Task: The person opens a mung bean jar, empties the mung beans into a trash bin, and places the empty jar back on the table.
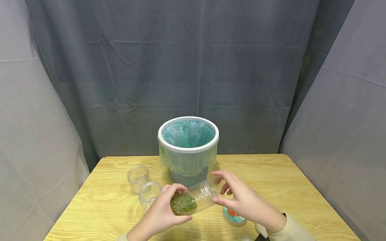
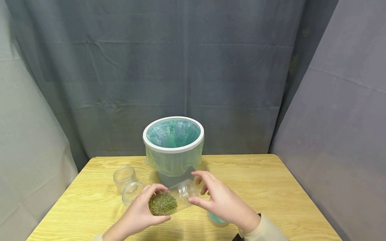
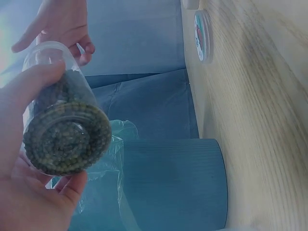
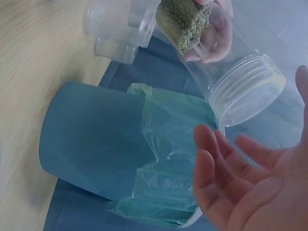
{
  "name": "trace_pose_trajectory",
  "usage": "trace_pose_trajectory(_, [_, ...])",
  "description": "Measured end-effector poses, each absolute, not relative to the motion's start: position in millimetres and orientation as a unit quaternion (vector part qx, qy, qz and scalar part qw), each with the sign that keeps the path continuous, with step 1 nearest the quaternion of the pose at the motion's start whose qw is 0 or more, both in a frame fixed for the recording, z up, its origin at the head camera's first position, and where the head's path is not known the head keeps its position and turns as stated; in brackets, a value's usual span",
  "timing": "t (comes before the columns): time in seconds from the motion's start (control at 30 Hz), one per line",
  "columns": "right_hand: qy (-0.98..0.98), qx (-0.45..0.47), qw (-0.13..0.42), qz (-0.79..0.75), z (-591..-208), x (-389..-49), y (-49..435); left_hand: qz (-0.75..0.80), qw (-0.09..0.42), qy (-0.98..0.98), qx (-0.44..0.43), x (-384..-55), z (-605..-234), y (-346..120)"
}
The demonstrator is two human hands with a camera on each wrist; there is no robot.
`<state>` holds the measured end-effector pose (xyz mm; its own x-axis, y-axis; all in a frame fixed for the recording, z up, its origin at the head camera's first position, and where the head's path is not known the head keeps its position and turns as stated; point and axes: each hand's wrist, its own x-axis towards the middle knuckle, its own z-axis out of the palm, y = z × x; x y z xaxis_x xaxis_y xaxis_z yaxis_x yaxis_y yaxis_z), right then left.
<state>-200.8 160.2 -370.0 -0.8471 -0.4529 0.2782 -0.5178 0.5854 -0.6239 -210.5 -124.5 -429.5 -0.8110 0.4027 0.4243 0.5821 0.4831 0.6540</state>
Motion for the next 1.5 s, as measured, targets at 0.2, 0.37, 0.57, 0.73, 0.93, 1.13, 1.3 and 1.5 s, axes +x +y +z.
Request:
trace_pose_trajectory(0.2, [-0.89, 0.264, 0.037, 0.369, -374.0, -202.1, 155.7, -0.415, 0.105, -0.857, -0.288, -210.4, -430.9, -125.0])
trace_pose_trajectory(0.37, [-0.887, 0.283, 0.04, 0.364, -374.5, -203.4, 155.1, -0.415, 0.095, -0.856, -0.293, -211.1, -432.4, -126.8])
trace_pose_trajectory(0.57, [-0.867, 0.337, 0.04, 0.365, -373.2, -204.2, 158.6, -0.423, 0.067, -0.851, -0.304, -212.9, -433.5, -131.7])
trace_pose_trajectory(0.73, [-0.834, 0.434, 0.105, 0.325, -371.3, -205.2, 162.5, -0.432, 0.032, -0.843, -0.321, -215.1, -432.2, -136.1])
trace_pose_trajectory(0.93, [-0.8, 0.503, 0.109, 0.308, -368.2, -204.0, 167.0, -0.443, -0.008, -0.825, -0.35, -217.3, -430.7, -139.5])
trace_pose_trajectory(1.13, [-0.791, 0.515, 0.111, 0.311, -367.2, -203.4, 169.1, -0.449, -0.009, -0.818, -0.36, -216.8, -430.8, -138.8])
trace_pose_trajectory(1.3, [-0.797, 0.489, 0.155, 0.317, -364.6, -202.9, 175.2, -0.454, -0.013, -0.831, -0.322, -215.6, -431.1, -141.0])
trace_pose_trajectory(1.5, [-0.823, 0.413, 0.22, 0.322, -359.2, -203.0, 189.1, -0.491, -0.005, -0.826, -0.277, -215.6, -430.2, -145.3])
